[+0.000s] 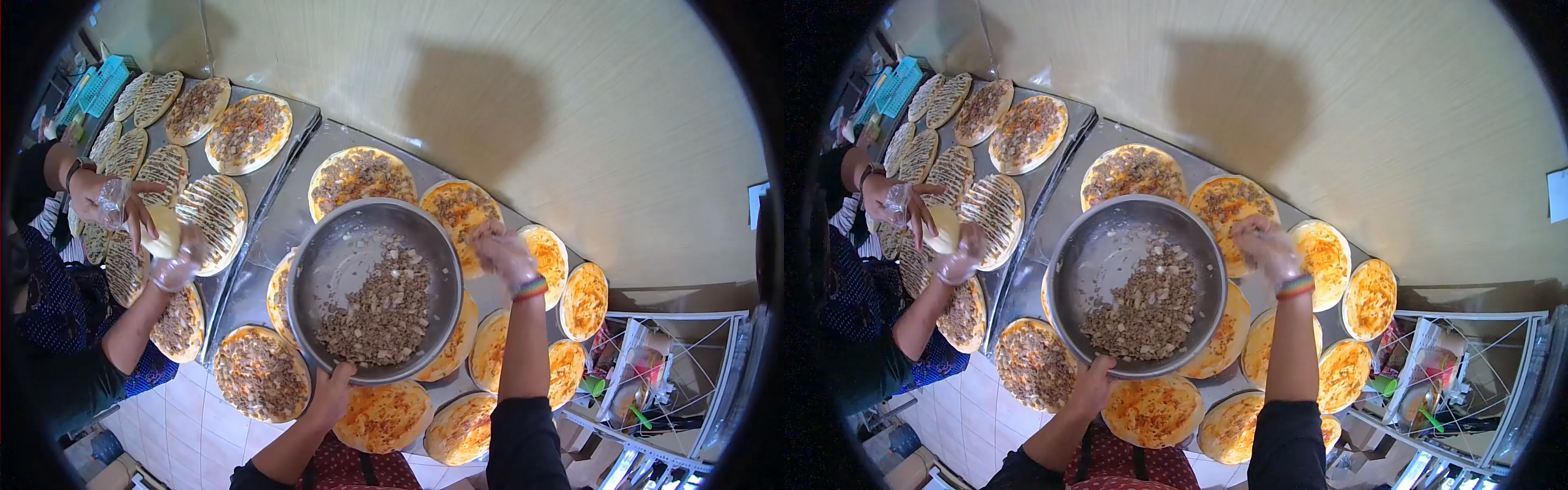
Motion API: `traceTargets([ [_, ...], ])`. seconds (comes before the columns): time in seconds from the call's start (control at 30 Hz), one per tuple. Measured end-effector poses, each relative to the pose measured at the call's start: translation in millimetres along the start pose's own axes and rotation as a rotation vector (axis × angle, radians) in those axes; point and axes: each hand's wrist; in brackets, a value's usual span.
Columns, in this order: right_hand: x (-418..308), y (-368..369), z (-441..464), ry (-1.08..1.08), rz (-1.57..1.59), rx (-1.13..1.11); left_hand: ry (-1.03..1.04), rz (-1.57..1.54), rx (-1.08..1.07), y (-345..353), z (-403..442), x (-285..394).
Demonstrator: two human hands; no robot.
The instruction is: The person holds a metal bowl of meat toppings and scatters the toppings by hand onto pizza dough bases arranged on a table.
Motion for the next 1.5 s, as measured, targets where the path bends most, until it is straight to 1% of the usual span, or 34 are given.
traceTargets([
  [0.07,16,-22,34,-0.212,-0.147,0.098,0.113,0.320,0.024,-13,-6,-3],
  [0.1,22,-33,51,-0.208,-0.145,0.095,0.109,0.320,0.027,-18,-6,-8],
  [0.17,36,-51,79,-0.428,-0.799,0.396,0.276,0.397,0.141,-24,-5,-17],
  [0.2,40,-56,90,-0.566,-1.151,0.589,0.271,0.398,0.142,-23,-8,-10],
  [0.27,34,-63,85,-0.591,-1.127,0.580,-0.045,-0.005,0.182,-16,-16,15],
  [0.3,28,-64,83,-0.621,-1.102,0.572,-0.045,-0.006,0.182,-16,-18,19],
  [0.33,22,-59,72,-0.594,-1.354,0.625,-0.038,-0.026,0.172,-18,-19,21],
  [0.37,28,-70,76,-0.593,-1.357,0.625,-0.032,-0.047,0.161,-19,-19,22],
  [0.43,57,-117,91,-0.750,-1.249,0.521,-0.010,-0.056,0.185,-19,-19,23],
  [0.47,67,-132,98,-0.730,-1.186,0.533,0.015,-0.064,0.209,-19,-19,23],
  [0.5,63,-127,92,-0.729,-1.188,0.534,0.014,-0.065,0.207,-19,-18,24],
  [0.57,49,-102,71,-0.575,-1.135,0.588,0.019,-0.135,0.210,-19,-17,25],
  [0.6,49,-98,67,-0.574,-1.135,0.588,0.018,-0.134,0.210,-22,-17,23],
  [0.67,49,-89,60,-0.383,-1.002,0.669,-0.003,-0.118,0.173,-29,-17,19],
  [0.7,49,-84,54,-0.382,-1.002,0.671,-0.004,-0.117,0.172,-28,-17,20],
  [0.8,46,-67,38,-0.220,-0.936,0.642,0.017,-0.152,0.212,-24,-19,24],
  [0.9,46,-44,26,-0.227,-0.939,0.671,0.037,-0.150,0.203,-29,-18,19],
  [0.93,52,-40,24,-0.290,-0.833,0.644,0.020,-0.131,0.219,-32,-19,16],
  [0.97,62,-39,28,-0.290,-0.834,0.643,0.002,-0.111,0.234,-34,-19,15],
  [1.03,77,-31,36,-0.565,-0.821,0.462,-0.001,-0.113,0.226,-37,-20,14],
  [1.07,83,-30,39,-0.514,-0.853,0.428,-0.003,-0.115,0.219,-38,-20,14],
  [1.2,60,19,36,-0.508,-0.872,0.463,0.023,-0.140,0.211,-38,-23,16],
  [1.27,62,32,40,-0.689,-0.958,0.373,0.040,-0.133,0.208,-39,-22,14],
  [1.3,63,34,43,-0.688,-0.959,0.373,0.040,-0.134,0.208,-40,-22,12],
  [1.37,66,39,50,-0.620,-1.140,0.278,0.066,-0.137,0.163,-44,-22,9],
  [1.5,58,41,38,-0.563,-1.090,0.268,0.053,-0.154,0.165,-46,-23,9],
])
Point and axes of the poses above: each hand's wrist, its own z-axis towards the middle knuckle, its own y-axis out of the palm, x = y × z, and after that the axes turned 13 degrees about z, right-handed
